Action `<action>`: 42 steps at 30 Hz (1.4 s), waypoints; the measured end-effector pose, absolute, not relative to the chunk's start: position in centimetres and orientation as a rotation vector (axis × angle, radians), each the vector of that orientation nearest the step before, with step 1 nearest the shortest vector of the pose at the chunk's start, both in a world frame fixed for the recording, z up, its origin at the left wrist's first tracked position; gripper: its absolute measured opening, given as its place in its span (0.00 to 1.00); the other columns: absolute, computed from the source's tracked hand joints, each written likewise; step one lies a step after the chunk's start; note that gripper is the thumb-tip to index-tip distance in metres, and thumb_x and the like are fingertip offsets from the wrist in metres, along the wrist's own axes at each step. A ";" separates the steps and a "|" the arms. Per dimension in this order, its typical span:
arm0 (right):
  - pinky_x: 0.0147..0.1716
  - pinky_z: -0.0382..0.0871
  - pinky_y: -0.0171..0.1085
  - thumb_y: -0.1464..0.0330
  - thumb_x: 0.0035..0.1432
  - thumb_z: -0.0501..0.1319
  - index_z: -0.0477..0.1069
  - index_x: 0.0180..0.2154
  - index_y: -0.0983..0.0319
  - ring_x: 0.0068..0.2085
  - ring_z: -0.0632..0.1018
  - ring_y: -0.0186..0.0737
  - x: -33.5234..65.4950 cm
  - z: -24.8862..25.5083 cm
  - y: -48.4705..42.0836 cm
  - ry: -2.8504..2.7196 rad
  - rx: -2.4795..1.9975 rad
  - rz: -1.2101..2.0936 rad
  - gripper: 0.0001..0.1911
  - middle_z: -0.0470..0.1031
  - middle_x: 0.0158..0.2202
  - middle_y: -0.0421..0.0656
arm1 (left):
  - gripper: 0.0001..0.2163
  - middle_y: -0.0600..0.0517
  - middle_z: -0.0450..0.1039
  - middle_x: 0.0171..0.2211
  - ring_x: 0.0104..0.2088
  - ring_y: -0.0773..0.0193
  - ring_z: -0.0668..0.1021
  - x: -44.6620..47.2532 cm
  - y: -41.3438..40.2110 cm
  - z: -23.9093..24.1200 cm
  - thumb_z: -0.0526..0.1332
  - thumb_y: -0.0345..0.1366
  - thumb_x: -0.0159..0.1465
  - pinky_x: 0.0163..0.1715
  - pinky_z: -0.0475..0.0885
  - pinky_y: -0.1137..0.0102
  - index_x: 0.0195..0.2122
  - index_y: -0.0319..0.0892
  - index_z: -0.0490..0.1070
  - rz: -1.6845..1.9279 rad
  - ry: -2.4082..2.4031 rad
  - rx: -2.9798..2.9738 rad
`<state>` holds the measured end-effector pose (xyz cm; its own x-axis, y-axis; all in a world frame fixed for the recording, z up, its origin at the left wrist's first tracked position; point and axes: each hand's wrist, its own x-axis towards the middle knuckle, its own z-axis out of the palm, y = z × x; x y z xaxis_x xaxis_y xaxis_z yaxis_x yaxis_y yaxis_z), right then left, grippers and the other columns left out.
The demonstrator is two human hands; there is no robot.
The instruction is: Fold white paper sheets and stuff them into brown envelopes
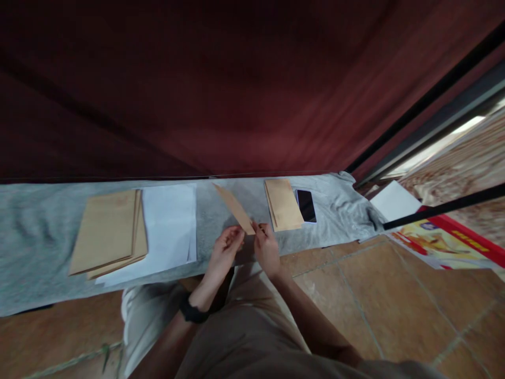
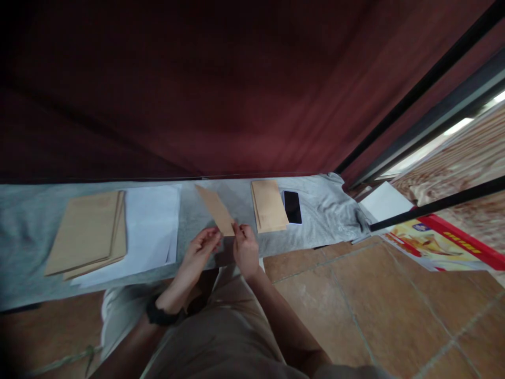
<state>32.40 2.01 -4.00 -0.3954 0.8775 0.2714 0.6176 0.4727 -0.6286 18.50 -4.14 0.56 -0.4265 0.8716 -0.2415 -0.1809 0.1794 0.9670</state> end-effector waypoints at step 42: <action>0.23 0.78 0.37 0.55 0.38 0.73 0.66 0.33 0.57 0.23 0.79 0.39 35.0 -7.0 3.1 -0.816 -1.358 1.674 0.24 0.76 0.23 0.34 | 0.19 0.53 0.79 0.31 0.22 0.68 0.76 19.6 -4.1 -4.2 0.72 0.39 0.49 0.22 0.67 0.73 0.40 0.42 0.69 1.271 1.403 0.502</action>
<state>34.96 3.08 -7.00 -0.0904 0.8873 -0.4522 -0.1909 -0.4610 -0.8666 19.61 -4.09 -4.18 -0.2873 0.8537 -0.4343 -0.3479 0.3294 0.8778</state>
